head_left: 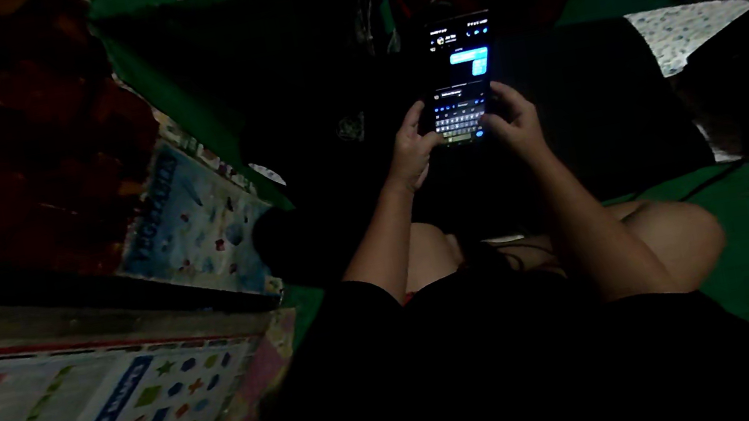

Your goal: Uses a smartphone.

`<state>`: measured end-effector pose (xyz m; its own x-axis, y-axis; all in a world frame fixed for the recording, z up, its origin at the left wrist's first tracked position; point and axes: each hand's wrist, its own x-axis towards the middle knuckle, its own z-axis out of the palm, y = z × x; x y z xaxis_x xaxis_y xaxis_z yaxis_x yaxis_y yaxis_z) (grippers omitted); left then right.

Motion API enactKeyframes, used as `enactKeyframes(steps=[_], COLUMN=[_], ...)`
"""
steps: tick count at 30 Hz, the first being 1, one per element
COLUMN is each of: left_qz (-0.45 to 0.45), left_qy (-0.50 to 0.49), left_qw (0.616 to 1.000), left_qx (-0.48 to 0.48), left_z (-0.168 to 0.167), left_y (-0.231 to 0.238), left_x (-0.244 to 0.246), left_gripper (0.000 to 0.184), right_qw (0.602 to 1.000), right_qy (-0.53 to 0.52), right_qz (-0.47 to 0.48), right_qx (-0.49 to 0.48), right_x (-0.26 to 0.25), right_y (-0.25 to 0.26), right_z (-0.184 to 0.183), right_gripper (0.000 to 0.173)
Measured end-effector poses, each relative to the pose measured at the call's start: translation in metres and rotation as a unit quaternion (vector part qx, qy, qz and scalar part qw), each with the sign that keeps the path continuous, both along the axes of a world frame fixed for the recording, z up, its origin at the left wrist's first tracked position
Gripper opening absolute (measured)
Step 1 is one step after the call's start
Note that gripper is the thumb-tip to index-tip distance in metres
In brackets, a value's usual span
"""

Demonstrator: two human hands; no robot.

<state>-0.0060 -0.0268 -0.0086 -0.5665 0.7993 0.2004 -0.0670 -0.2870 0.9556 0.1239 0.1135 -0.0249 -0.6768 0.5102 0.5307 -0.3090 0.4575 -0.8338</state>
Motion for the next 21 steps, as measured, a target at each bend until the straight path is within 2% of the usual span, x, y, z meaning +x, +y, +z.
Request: enactKeyframes(steps=[7, 10, 14, 18, 21], left_qz=[-0.004, -0.003, 0.000, -0.004, -0.005], left_qy=[-0.010, -0.007, -0.007, -0.008, -0.012], left_qw=[1.000, 1.000, 1.000, 1.000, 1.000], left_qx=[-0.002, -0.002, -0.003, 0.007, 0.007], left_z=[0.002, 0.002, 0.001, -0.002, -0.002], left_y=[0.000, 0.000, 0.000, 0.002, 0.003], left_x=[0.001, 0.001, 0.000, -0.002, -0.002], left_gripper=[0.069, 0.068, 0.068, 0.067, 0.067], right_qw=[1.000, 0.999, 0.991, 0.981, 0.976], right_qy=[0.022, -0.019, -0.081, -0.116, -0.131], right_qz=[0.006, -0.024, -0.089, -0.133, -0.151], right_qx=[0.002, 0.026, 0.067, 0.081, 0.088], right_x=[-0.002, -0.004, -0.011, -0.014, -0.014], right_y=[0.002, -0.005, -0.010, -0.014, -0.016], right_z=[-0.004, -0.002, -0.002, 0.002, 0.004], right_gripper=[0.047, 0.054, 0.073, 0.079, 0.078])
